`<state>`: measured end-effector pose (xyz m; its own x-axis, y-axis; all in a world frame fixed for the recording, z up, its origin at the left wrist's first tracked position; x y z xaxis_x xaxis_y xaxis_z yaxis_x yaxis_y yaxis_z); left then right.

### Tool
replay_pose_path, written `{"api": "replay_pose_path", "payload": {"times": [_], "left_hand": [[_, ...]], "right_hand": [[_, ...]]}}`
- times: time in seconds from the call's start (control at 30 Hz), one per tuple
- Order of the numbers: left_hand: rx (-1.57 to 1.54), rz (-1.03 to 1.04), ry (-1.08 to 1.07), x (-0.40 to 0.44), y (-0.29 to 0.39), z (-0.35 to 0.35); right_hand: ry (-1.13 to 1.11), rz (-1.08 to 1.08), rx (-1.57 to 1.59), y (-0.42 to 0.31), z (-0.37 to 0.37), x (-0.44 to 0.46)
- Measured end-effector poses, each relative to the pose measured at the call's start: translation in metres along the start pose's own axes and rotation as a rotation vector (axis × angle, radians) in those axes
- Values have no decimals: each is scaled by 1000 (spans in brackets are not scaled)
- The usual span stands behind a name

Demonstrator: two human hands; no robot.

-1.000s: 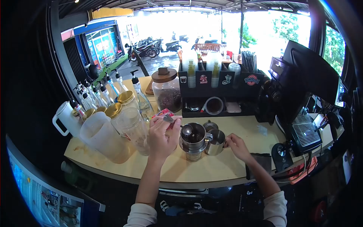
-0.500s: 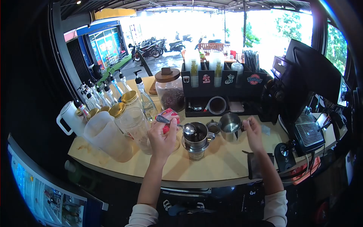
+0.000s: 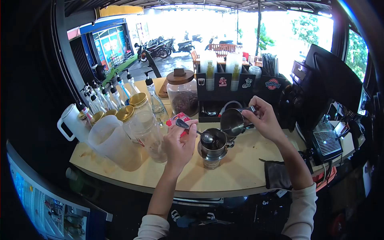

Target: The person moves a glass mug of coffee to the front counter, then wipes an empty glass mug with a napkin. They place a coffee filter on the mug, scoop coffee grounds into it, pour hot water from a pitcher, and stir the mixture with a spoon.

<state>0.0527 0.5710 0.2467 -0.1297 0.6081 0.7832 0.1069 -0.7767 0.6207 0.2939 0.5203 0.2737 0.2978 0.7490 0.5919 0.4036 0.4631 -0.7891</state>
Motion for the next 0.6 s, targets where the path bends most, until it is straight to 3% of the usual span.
{"api": "replay_pose_path", "payload": {"times": [0.13, 0.27, 0.6], "left_hand": [[17, 86, 18, 2, 8, 0], [-21, 11, -2, 0, -1, 4], [-14, 84, 9, 1, 5, 5]], "right_hand": [[-39, -31, -26, -15, 16, 4], [-117, -46, -133, -18, 28, 7], [-172, -53, -181, -43, 43, 11]]}}
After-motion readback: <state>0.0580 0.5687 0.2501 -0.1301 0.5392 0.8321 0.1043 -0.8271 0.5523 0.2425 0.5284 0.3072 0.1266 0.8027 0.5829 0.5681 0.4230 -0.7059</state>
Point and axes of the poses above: each hand's wrist, its own x-axis towards the middle knuckle, its own z-axis out of the palm, y = z × x, the point moved 10 cm from there along x, towards the middle knuckle, and after that the axes turned 14 degrees about y, right-handed, at the moved point
